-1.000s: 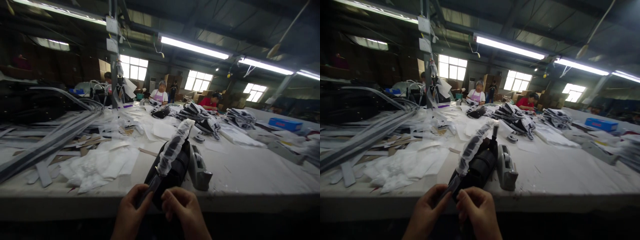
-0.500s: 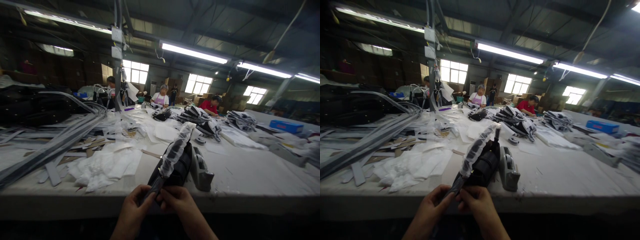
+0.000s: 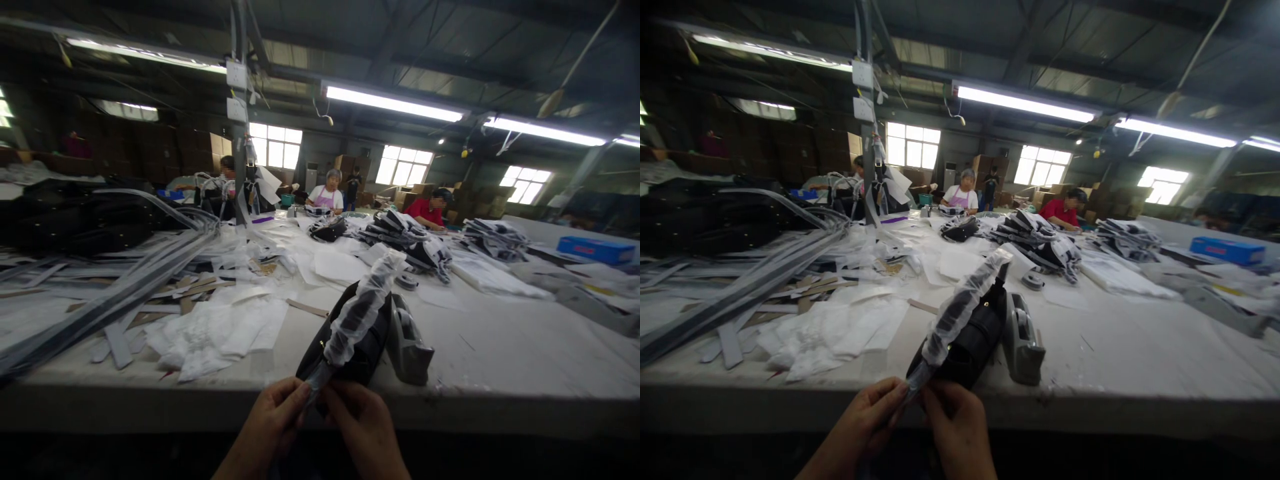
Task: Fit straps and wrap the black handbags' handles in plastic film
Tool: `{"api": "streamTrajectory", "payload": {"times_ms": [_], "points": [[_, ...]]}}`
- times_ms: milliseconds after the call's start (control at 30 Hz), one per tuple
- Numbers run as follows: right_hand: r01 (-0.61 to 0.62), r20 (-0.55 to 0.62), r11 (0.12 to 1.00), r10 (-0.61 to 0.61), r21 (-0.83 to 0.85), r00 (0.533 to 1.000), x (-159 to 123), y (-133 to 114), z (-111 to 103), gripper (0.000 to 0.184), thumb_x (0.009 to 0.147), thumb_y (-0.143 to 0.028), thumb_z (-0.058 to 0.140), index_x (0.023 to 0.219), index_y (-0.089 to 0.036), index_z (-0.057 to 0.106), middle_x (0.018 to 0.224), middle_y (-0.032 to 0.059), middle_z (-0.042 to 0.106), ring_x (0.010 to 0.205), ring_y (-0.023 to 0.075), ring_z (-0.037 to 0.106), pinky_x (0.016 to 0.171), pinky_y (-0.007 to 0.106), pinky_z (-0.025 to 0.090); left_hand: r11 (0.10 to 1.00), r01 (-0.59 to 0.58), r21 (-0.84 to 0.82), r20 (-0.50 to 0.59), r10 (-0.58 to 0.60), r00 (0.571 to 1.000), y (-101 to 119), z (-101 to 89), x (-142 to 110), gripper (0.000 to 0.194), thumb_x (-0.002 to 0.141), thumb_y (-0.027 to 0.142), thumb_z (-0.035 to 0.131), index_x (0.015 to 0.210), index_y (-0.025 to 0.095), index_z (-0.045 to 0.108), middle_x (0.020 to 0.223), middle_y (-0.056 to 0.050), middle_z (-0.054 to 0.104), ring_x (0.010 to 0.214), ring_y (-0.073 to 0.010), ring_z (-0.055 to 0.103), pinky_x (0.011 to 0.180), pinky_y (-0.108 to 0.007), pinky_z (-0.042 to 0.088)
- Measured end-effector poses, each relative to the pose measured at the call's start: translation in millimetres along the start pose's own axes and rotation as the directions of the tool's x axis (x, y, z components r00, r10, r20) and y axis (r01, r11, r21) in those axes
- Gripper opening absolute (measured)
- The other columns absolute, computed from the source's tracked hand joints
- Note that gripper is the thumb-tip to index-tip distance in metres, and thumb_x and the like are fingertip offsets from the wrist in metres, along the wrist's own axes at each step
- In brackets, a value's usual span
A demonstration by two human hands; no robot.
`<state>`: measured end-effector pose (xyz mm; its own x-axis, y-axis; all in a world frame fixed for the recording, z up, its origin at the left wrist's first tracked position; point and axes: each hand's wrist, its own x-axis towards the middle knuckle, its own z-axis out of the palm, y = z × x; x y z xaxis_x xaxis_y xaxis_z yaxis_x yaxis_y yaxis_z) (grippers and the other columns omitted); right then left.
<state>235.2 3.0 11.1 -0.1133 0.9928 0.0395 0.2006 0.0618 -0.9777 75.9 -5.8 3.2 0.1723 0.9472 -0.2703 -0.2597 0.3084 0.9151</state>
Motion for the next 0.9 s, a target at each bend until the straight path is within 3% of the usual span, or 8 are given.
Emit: {"api": "streamTrajectory", "payload": {"times_ms": [233, 467, 700, 800, 900], "points": [[0.06, -0.203, 0.991, -0.034, 0.119, 0.978, 3, 21, 27, 0.037, 0.078, -0.05, 0.066, 0.086, -0.017, 0.078, 0.079, 0.0086, 0.076, 0.076, 0.027, 0.069, 0.068, 0.028, 0.054, 0.999, 0.021, -0.043, -0.009, -0.021, 1.0, -17, 2.3, 12, 0.06, 0.055, 0.073, 0.074, 0.067, 0.017, 0.059, 0.038, 0.012, 0.035, 0.028, -0.0005, 0.016, 0.031, -0.017, 0.006], [-0.026, -0.164, 0.935, 0.089, 0.353, 0.982, 8, 18, 36, 0.046, 0.065, -0.055, 0.076, 0.086, -0.015, 0.078, 0.081, 0.0111, 0.076, 0.084, 0.0325, 0.07, 0.074, 0.035, 0.055, 0.999, -0.034, -0.026, 0.003, 0.034, 0.999, -13, 2.8, 10, 0.059, 0.06, 0.073, 0.071, 0.066, 0.016, 0.06, 0.038, 0.01, 0.041, 0.029, -0.002, 0.02, 0.033, -0.02, 0.008], [-0.121, -0.121, 0.953, 0.16, 0.278, 0.98, 12, 14, 32, 0.034, 0.063, -0.042, 0.076, 0.084, -0.016, 0.08, 0.086, 0.0113, 0.078, 0.09, 0.0337, 0.069, 0.083, 0.04, 0.052, 0.982, -0.167, -0.093, 0.033, 0.171, 0.985, -36, 6.8, 16, 0.052, 0.073, 0.063, 0.069, 0.061, 0.015, 0.059, 0.041, 0.007, 0.042, 0.037, -0.0038, 0.026, 0.041, -0.02, 0.013], [-0.14, -0.08, 0.962, 0.162, 0.234, 0.983, 13, 11, 31, 0.03, 0.064, -0.04, 0.076, 0.082, -0.017, 0.081, 0.079, 0.0089, 0.077, 0.077, 0.027, 0.069, 0.069, 0.032, 0.052, 0.975, -0.181, -0.128, 0.02, 0.185, 0.983, -40, 9.2, 14, 0.053, 0.071, 0.064, 0.071, 0.059, 0.015, 0.057, 0.042, 0.007, 0.043, 0.039, -0.004, 0.029, 0.042, -0.02, 0.017], [-0.194, -0.001, 0.936, 0.204, 0.295, 0.979, 12, 12, 29, 0.043, 0.062, -0.049, 0.081, 0.088, -0.014, 0.08, 0.056, 0.0034, 0.067, 0.042, 0.0126, 0.051, 0.041, 0.022, 0.036, 0.975, -0.166, -0.145, 0.019, 0.17, 0.985, -38, 8.6, 11, 0.053, 0.071, 0.066, 0.07, 0.064, 0.015, 0.059, 0.043, 0.006, 0.047, 0.037, -0.0046, 0.033, 0.04, -0.019, 0.019]]}}
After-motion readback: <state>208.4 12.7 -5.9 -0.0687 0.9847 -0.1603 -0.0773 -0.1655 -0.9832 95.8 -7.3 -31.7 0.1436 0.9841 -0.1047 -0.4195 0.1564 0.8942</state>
